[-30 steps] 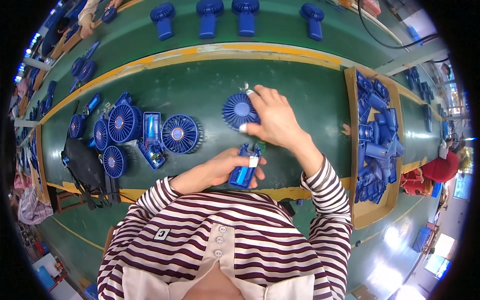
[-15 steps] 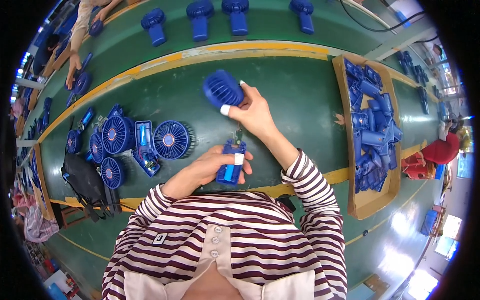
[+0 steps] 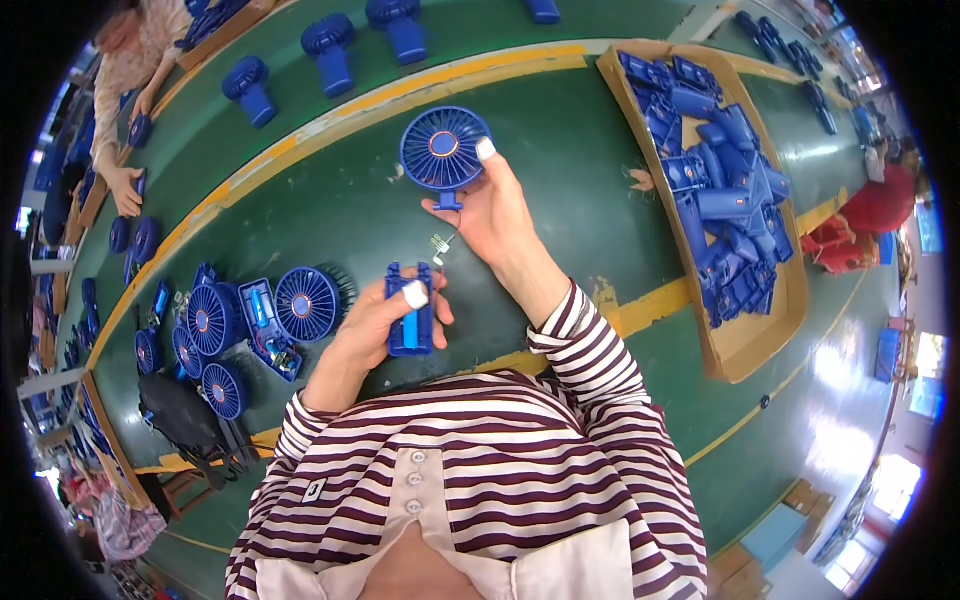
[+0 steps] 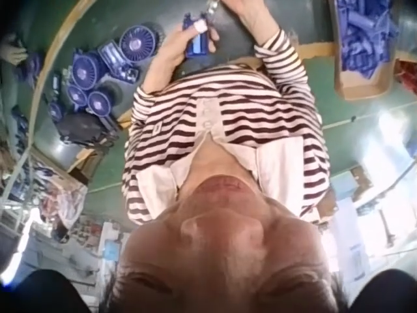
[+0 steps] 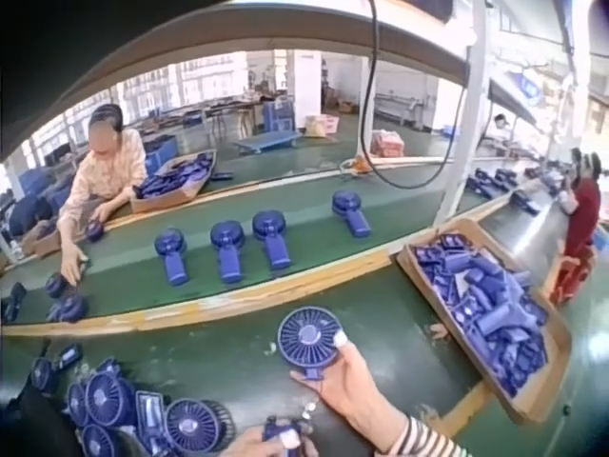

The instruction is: The person assembles portable fans by connecting the wiring and circuit boards into the handle housings, pressing the plastic covers onto the handles by hand, and placing the assembled fans onto the conveyor belt.

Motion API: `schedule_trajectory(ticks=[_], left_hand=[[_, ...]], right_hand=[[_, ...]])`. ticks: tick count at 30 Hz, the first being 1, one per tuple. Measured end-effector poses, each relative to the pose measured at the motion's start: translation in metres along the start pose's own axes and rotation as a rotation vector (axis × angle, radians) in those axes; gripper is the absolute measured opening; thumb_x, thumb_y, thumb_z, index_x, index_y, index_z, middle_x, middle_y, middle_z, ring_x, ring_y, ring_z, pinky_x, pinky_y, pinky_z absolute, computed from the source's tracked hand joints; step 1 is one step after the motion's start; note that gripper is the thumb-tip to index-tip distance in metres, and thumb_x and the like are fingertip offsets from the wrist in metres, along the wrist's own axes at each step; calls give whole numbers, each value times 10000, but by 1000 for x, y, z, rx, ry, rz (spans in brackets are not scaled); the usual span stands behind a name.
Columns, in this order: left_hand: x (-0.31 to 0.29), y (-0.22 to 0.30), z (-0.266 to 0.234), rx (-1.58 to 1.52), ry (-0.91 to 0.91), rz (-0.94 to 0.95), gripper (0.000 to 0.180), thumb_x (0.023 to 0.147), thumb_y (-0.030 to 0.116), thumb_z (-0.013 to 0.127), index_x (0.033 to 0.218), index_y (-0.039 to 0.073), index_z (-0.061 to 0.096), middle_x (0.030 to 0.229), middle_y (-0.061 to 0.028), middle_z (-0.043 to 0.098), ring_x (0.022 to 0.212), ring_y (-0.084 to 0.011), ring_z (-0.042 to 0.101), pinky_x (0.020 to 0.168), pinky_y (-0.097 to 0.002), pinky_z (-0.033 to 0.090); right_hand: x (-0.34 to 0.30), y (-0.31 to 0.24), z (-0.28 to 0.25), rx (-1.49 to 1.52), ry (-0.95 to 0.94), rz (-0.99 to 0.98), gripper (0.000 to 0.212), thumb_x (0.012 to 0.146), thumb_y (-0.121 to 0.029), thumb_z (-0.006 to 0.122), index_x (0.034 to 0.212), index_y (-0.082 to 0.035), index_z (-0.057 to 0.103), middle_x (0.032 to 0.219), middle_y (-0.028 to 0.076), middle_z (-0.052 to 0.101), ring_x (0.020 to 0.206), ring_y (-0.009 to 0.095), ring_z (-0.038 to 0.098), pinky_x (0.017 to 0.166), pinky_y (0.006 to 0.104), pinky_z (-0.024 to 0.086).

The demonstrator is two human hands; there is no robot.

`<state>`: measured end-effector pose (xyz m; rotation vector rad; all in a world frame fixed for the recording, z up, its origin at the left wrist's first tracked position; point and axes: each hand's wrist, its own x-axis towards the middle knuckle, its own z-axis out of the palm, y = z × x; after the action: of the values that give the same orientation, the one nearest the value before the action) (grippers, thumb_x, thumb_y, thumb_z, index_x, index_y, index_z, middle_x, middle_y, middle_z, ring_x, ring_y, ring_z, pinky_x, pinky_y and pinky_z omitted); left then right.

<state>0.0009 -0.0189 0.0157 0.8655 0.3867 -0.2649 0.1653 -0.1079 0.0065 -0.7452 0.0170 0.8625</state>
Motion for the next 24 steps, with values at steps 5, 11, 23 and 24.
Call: schedule_trajectory(ticks=[5, 11, 23, 24], left_hand=[[2, 4, -7, -41, 151, 31, 365, 853, 310, 546, 1015, -17, 533, 858, -143, 610, 694, -222, 632, 618, -298, 519], [10, 8, -12, -116, 404, 91, 287, 835, 207, 578, 978, -39, 539, 827, -149, 609, 664, -215, 620, 607, -315, 528], [8, 9, 0, 85, 339, 146, 285, 685, -51, 626, 954, -6, 546, 795, -76, 603, 623, -163, 600, 559, -282, 521], [8, 8, -1, 119, 277, 170, 316, 674, -46, 642, 973, -6, 544, 805, -80, 597, 648, -180, 607, 574, -295, 531]], right_hand=[[-13, -10, -1, -83, 23, 29, 545, 864, -507, 413, 1181, -64, 430, 1028, 151, 568, 848, 277, 604, 749, 412, 511], [-38, -8, 14, 82, -181, 128, 558, 874, -446, 412, 1223, -10, 389, 1054, 226, 540, 839, 287, 607, 698, 411, 536], [-37, 33, 10, -185, -64, 24, 332, 842, -241, 564, 1094, -35, 497, 990, 39, 579, 859, 112, 538, 752, 284, 417], [-37, 37, 10, -208, -58, 15, 337, 837, -239, 571, 1095, -34, 497, 985, 38, 581, 854, 111, 539, 753, 283, 417]])
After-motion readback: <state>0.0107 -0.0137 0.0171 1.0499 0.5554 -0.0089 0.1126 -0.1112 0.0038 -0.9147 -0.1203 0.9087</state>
